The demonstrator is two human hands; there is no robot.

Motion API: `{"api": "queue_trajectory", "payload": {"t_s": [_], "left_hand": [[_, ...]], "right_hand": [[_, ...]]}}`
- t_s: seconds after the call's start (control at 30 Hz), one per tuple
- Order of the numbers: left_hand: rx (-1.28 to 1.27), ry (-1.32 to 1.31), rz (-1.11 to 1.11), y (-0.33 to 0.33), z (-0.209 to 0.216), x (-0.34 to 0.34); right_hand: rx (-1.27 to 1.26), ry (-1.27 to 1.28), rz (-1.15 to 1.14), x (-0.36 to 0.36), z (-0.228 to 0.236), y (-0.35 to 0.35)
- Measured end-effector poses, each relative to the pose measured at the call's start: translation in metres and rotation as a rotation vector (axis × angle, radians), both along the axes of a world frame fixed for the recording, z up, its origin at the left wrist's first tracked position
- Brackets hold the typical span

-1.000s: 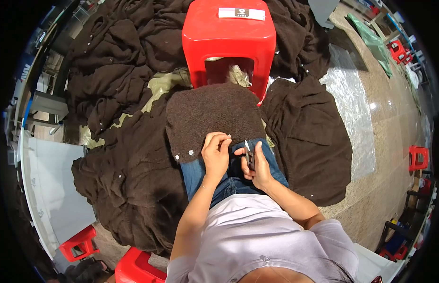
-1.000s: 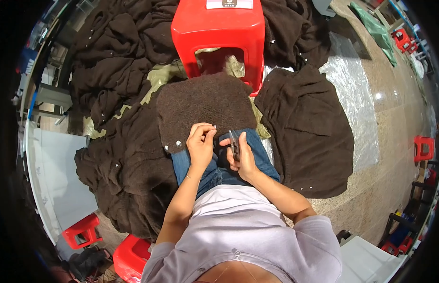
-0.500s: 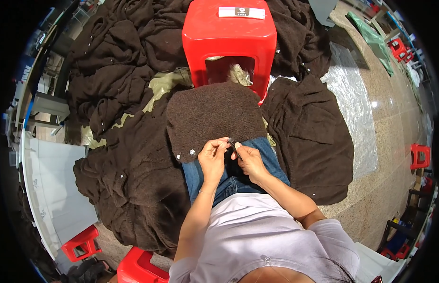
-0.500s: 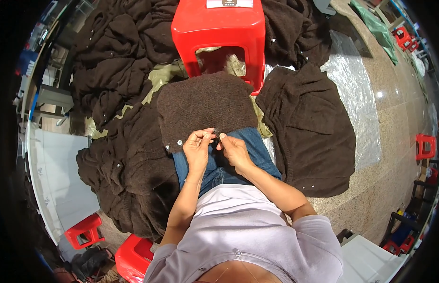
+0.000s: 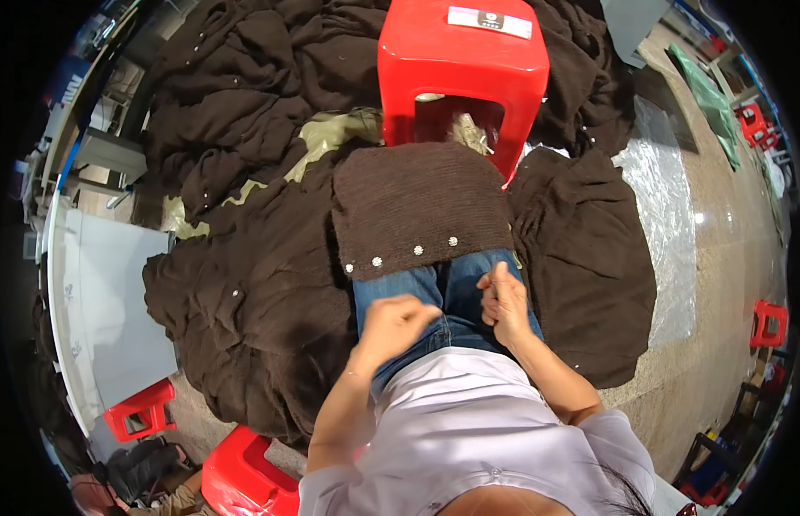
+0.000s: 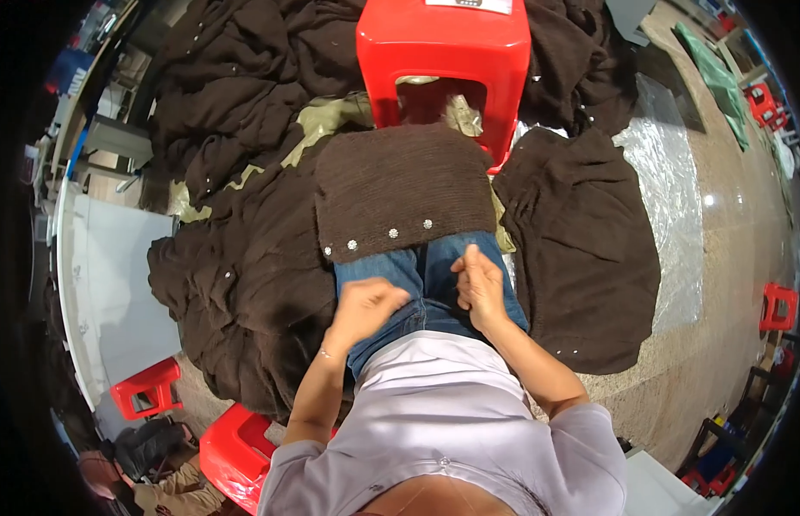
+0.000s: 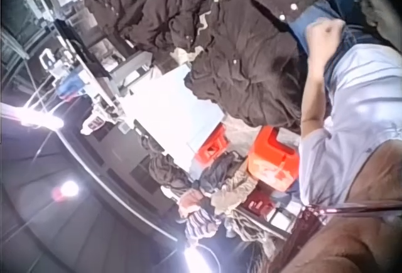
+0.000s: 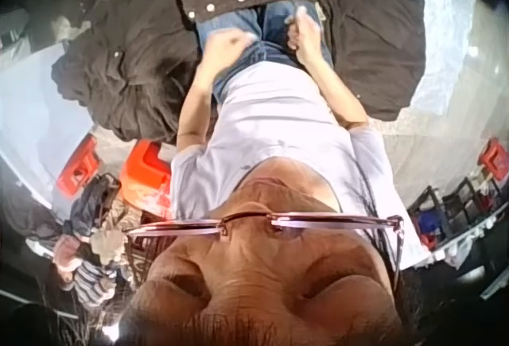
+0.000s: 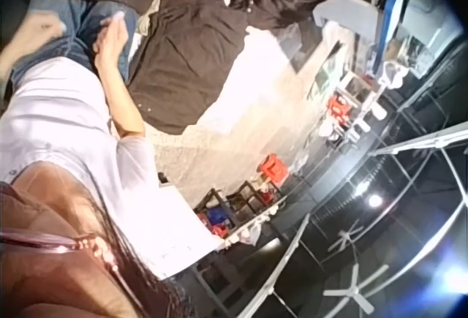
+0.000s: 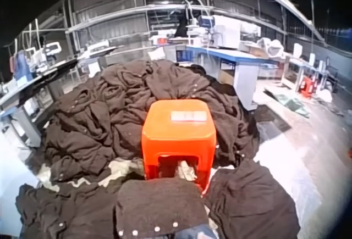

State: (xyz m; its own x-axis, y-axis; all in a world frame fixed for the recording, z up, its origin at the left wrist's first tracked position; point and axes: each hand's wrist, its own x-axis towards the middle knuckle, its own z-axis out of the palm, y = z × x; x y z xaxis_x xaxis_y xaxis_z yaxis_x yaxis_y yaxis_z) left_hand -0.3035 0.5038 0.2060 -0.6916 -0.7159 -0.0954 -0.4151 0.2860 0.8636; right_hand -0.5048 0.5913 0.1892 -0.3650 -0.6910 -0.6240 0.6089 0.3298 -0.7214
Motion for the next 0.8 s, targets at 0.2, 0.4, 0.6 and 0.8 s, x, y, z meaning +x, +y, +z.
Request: {"api": "queue_trajectory", "payload": {"t_s": [0.2, 0.4, 0.6, 0.8], "left_hand": [[-0.302, 0.065, 0.892, -0.067, -0.065, 0.067], [-0.267, 0.019, 0.538, -0.105, -0.067, 0.05], [-0.281, 0.148, 0.464, -0.137, -0.089, 0.045], [-0.238, 0.274, 0.53, -0.151, -0.102, 0.049]], "right_hand": [[-0.13, 0.177, -0.025, 0.002, -0.002, -0.009], [-0.22, 0.245, 0.07, 0.022, 0.0, -0.034], [-0.183, 0.302, 0.088, 0.031, -0.001, -0.04], [-0.323, 0.792, 0.086, 0.024, -0.017, -0.037]]}}
